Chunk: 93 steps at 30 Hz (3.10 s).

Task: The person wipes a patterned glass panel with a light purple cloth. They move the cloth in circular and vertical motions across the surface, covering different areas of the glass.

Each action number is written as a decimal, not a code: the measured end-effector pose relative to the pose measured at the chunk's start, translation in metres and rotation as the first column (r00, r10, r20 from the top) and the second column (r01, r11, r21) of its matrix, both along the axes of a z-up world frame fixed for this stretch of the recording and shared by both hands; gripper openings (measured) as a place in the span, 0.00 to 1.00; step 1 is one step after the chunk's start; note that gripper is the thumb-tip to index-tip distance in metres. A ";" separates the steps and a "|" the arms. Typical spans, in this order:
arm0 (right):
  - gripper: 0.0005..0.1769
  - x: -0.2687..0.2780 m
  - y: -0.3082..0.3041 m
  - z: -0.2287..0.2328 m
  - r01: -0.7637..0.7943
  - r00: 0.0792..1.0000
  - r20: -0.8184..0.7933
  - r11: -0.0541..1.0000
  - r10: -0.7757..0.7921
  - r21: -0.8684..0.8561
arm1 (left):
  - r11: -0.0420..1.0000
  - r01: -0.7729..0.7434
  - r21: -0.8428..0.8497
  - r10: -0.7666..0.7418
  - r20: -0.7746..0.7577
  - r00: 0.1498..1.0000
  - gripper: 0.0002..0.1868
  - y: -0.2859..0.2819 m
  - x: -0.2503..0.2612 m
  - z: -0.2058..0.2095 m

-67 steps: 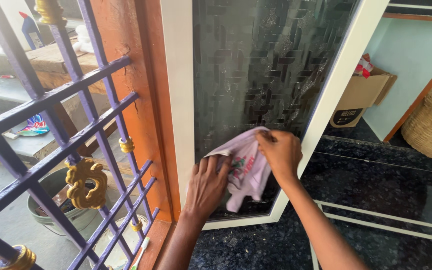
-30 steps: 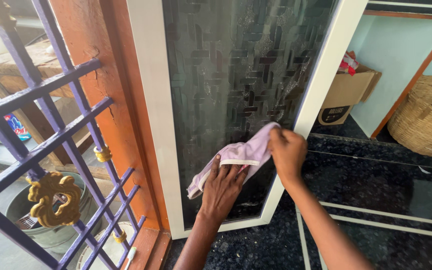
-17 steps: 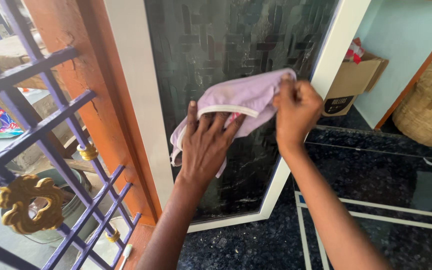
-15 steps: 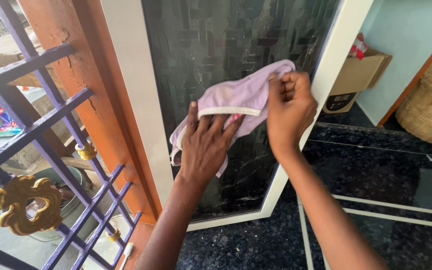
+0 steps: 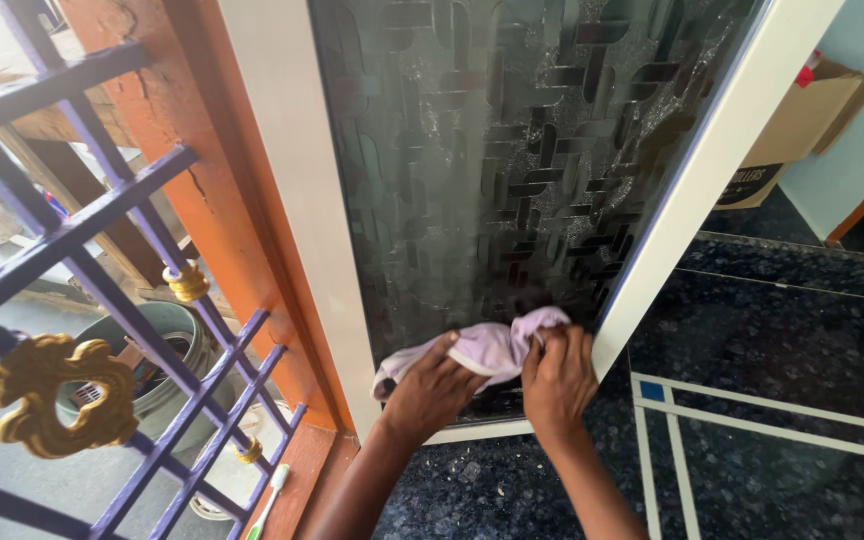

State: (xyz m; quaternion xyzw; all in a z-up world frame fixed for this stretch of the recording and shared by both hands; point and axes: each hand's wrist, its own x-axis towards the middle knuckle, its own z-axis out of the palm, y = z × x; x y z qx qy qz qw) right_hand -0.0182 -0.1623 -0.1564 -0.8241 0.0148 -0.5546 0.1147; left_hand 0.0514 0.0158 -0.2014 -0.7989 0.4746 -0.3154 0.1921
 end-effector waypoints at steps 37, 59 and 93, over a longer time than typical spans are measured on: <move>0.19 -0.080 -0.094 -0.059 0.050 0.925 -0.140 0.253 0.354 0.966 | 0.974 -0.111 0.198 0.136 -0.116 0.984 0.24 -0.038 -0.086 0.028; 0.41 0.016 -0.092 -0.061 -0.198 0.980 0.132 0.708 0.148 0.678 | -0.028 -0.610 -0.792 -0.174 -0.597 0.783 0.15 -0.142 -0.102 -0.057; 0.47 0.019 -0.099 -0.069 -0.099 0.995 0.069 0.769 0.071 0.632 | -0.739 -0.565 -0.366 -0.428 -0.393 0.814 0.05 -0.178 -0.080 -0.102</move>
